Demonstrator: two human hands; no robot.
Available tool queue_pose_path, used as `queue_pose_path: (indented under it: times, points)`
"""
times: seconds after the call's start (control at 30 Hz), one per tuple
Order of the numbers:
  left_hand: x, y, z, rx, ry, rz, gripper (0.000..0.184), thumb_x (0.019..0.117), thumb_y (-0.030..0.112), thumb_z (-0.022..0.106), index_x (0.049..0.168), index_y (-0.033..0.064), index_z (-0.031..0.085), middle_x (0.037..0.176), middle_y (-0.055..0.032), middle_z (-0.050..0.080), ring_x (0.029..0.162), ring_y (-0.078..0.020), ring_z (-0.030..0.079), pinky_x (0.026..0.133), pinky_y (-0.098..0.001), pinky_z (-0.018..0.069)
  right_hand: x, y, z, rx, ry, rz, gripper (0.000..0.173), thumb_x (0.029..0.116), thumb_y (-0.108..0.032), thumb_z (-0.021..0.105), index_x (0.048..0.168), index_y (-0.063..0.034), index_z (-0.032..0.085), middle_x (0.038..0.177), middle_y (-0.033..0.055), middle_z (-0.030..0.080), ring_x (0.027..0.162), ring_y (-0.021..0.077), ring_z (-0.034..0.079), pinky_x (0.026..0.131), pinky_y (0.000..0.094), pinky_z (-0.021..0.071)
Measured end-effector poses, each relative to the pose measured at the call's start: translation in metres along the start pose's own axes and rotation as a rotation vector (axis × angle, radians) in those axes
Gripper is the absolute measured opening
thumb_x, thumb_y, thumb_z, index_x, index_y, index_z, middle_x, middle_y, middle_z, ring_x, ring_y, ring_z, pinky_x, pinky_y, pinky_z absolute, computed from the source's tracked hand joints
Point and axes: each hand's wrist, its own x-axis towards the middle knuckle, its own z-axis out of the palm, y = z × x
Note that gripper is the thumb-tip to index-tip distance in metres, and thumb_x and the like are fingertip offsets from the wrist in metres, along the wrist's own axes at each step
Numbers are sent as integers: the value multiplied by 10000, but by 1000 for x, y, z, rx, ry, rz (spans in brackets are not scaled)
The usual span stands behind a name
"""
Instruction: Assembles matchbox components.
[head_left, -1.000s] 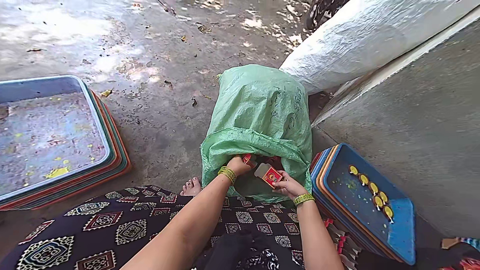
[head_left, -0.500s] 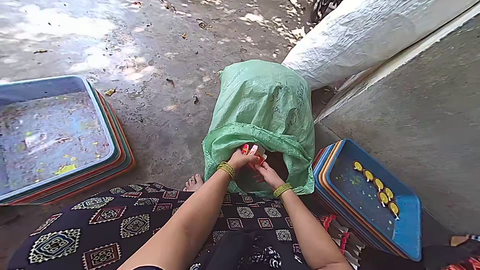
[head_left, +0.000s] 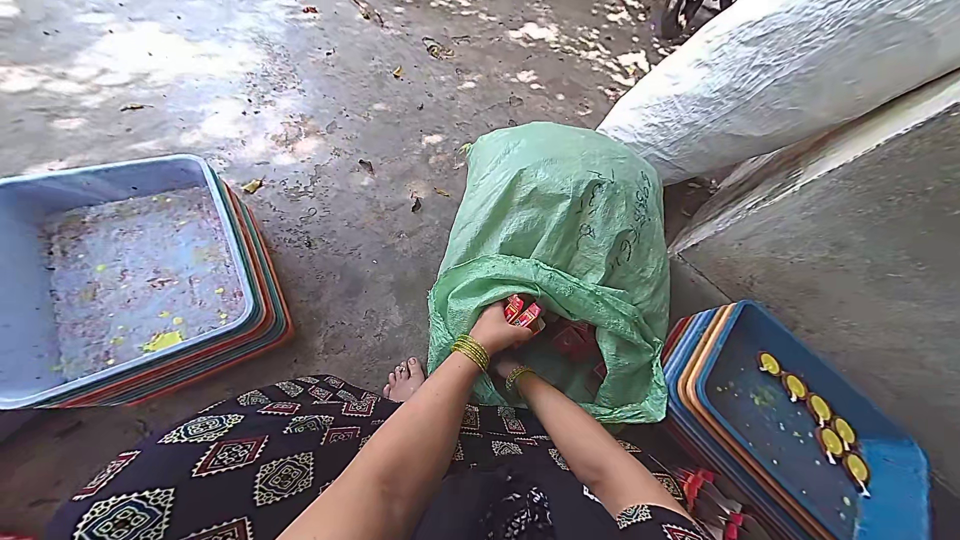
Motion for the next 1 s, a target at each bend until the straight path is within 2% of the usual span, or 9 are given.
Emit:
queue_pose_path:
  times: [0.03, 0.1, 0.17, 0.43, 0.53, 0.63, 0.73, 0.83, 1.0]
  points:
    - [0, 1, 1, -2, -1, 7, 777, 645, 390, 862, 1310, 81, 604, 1146, -100, 716, 1076, -209, 693, 965, -485, 562, 2, 7, -5, 151, 48, 42, 449, 1062, -208, 519, 1371, 116, 554, 1430, 273, 561, 1351, 359, 538, 1139, 508, 420]
    - [0, 3, 2, -4, 1, 20, 774, 639, 398, 860, 1305, 92, 612, 1143, -93, 718, 1071, -199, 696, 963, -478, 566, 7, 24, -22, 644, 166, 143, 379, 1009, -185, 616, 1310, 43, 587, 1144, 196, 675, 970, 257, 693, 849, 414, 593]
    - [-2, 7, 3, -2, -10, 28, 770, 649, 410, 862, 1303, 88, 615, 1148, -99, 715, 1078, -203, 692, 969, -483, 558, -13, 38, -53, 822, 165, 168, 326, 984, -168, 645, 1261, 1, 610, 1005, 159, 686, 816, 237, 695, 738, 403, 603]
    - [-12, 6, 18, -38, -89, 74, 937, 632, 471, 891, 1402, 70, 540, 1254, -125, 678, 1181, -230, 651, 1045, -485, 519, -186, 97, -92, 982, 321, -200, 349, 823, 76, 773, 1164, 42, 705, 1047, 172, 740, 869, 234, 740, 809, 363, 637]
    - [-26, 10, 34, -89, -263, 93, 948, 689, 459, 905, 1440, 51, 496, 1281, -144, 665, 1191, -234, 648, 1055, -477, 513, -242, 105, -69, 1104, 592, -331, 222, 870, 10, 779, 1085, 47, 737, 892, 150, 764, 692, 199, 734, 640, 325, 636]
    - [-46, 18, 57, -209, -503, 172, 1000, 727, 350, 911, 1504, 46, 359, 1284, -159, 650, 1128, -222, 683, 991, -430, 572, -274, 114, -52, 1069, 821, -350, 179, 862, -108, 828, 996, -7, 767, 695, 52, 700, 490, 77, 580, 436, 217, 483]
    - [-74, 29, 76, -323, -728, 172, 1021, 762, 316, 865, 1536, 59, 251, 1294, -180, 623, 1088, -248, 689, 927, -442, 594, -289, 128, -40, 893, 1003, -280, 200, 840, -235, 852, 929, -75, 771, 623, -31, 642, 460, 34, 509, 436, 210, 434]
    - [-100, 35, 89, -379, -807, 206, 1322, 558, 580, 915, 1532, 67, 182, 1246, -124, 642, 1036, -195, 699, 879, -395, 606, -305, 135, -28, 720, 1111, -225, 231, 845, -332, 829, 879, -116, 754, 615, -61, 614, 497, 26, 506, 513, 231, 450]
    - [-127, 42, 102, -289, -812, 358, 1330, 548, 233, 962, 1542, 37, 101, 1323, -148, 593, 1135, -166, 669, 988, -352, 570, -329, 136, -6, 570, 1288, -290, 205, 850, -331, 805, 895, -135, 766, 661, -70, 618, 542, 13, 500, 538, 214, 446]
